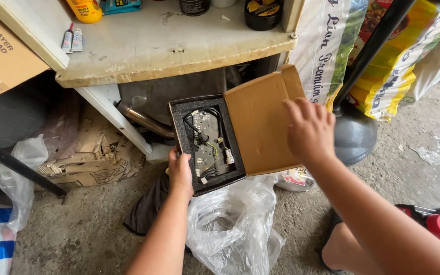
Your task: Organizing various motorcycle cleaners and lubricants on a shelf and unboxing a new motorcycle headlight part.
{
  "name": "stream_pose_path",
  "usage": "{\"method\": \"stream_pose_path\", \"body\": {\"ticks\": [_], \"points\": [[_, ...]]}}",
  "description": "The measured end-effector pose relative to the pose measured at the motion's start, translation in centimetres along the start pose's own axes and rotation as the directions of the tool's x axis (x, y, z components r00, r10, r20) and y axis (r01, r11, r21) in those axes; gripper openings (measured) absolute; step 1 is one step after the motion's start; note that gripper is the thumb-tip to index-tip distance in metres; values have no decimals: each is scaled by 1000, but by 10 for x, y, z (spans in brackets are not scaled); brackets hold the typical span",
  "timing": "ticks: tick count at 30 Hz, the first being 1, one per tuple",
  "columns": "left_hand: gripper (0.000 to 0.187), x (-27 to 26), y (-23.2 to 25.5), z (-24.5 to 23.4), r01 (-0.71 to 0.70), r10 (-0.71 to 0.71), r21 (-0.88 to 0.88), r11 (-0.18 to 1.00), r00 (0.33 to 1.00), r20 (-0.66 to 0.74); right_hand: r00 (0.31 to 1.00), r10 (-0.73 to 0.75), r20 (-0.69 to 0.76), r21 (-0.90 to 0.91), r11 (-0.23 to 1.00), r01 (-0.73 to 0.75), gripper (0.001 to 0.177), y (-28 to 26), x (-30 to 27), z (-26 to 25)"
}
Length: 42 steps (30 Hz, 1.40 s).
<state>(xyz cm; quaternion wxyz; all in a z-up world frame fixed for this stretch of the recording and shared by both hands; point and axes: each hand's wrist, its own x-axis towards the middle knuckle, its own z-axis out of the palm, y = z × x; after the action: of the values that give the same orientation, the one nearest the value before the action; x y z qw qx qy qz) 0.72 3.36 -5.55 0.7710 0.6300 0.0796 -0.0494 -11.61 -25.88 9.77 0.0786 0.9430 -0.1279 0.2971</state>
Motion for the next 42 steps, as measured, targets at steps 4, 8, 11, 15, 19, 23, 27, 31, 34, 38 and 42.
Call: {"method": "stream_pose_path", "body": {"ticks": [4, 8, 11, 15, 19, 23, 27, 31, 34, 38, 42], "points": [[55, -11, -3, 9, 21, -20, -40, 999, 1000, 16, 992, -126, 18, 147, 982, 123, 46, -40, -4, 0], [52, -21, -3, 15, 38, -31, -124, 992, 998, 62, 949, -231, 216, 402, 906, 129, 26, -62, -1, 16], [51, -27, -5, 19, 24, -10, -146, 989, 995, 100, 905, -284, 317, 526, 847, 82, 21, -82, 2, 19], [51, -43, 10, 26, 119, -101, -125, 985, 985, 142, 889, -286, 357, 557, 829, 43, 28, -108, 4, 16], [53, -43, 9, 24, 158, -133, -139, 978, 976, 173, 847, -169, 503, 486, 866, -116, 24, -110, 0, 33], [50, -39, -9, 24, 59, -26, -159, 985, 979, 200, 857, -191, 480, 564, 815, -135, 25, -107, -2, 37], [48, -50, 6, 31, 78, -65, -62, 995, 979, 193, 795, -130, 593, 556, 780, -287, 24, -103, -6, 41], [48, -46, 12, 33, 96, -75, -101, 990, 978, 195, 789, -11, 614, 571, 696, -435, 23, -92, -10, 53], [50, -39, 3, 33, 24, -13, -74, 997, 990, 143, 852, 39, 522, 712, 531, -461, 23, -79, -13, 79], [52, -42, 6, 35, 102, -84, -126, 987, 986, 141, 709, 30, 704, 704, 102, -703, 11, -73, -9, 81], [55, -38, -3, 34, 97, -73, -173, 980, 987, 141, 617, 3, 787, 614, -107, -782, 13, -78, -3, 64]]}}
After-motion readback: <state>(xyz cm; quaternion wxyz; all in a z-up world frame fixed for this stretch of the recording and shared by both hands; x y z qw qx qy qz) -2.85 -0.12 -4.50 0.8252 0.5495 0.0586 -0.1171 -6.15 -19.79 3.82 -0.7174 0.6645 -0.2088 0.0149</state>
